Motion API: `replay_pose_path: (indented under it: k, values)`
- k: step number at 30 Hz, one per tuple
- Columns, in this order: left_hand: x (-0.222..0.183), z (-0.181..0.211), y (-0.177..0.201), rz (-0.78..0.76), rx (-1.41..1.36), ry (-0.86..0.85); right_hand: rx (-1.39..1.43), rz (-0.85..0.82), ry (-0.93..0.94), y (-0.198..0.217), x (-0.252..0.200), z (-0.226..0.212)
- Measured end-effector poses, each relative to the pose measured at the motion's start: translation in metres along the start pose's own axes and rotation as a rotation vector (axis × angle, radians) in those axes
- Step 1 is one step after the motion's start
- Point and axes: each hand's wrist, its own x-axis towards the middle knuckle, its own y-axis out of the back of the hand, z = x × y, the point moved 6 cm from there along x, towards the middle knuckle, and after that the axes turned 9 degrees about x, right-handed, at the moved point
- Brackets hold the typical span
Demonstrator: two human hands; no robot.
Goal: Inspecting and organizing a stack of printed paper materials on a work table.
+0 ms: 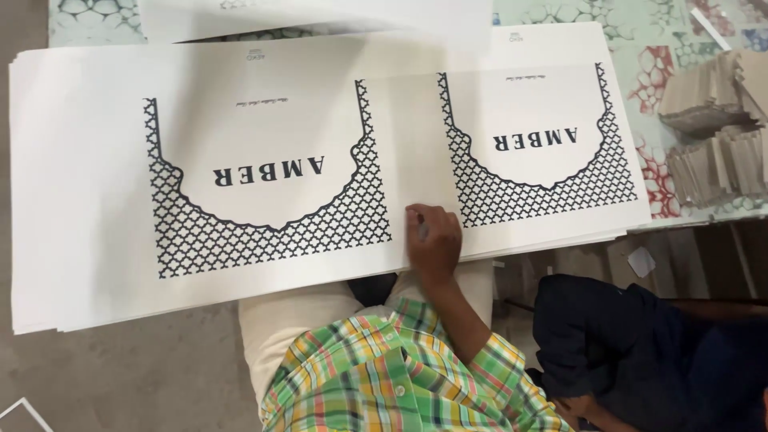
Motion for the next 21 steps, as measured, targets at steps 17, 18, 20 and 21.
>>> replay_pose_path:
  k: [17, 18, 20, 21]
  values:
    - [-0.215, 0.093, -0.104, -0.131, 0.351, 0.087, 0.465, -0.474, -0.503, -0.019, 0.021, -0.007]
    - [-0.213, 0.093, -0.103, -0.151, 0.338, 0.085, 0.366, -0.44, -0.436, -0.019, 0.022, -0.011]
    - [-0.205, 0.091, -0.1, -0.168, 0.324, 0.078, 0.268, -0.398, -0.368, -0.021, 0.022, -0.014]
    - [-0.201, 0.092, -0.1, -0.177, 0.319, 0.071, 0.231, -0.381, -0.305, -0.021, 0.022, -0.014]
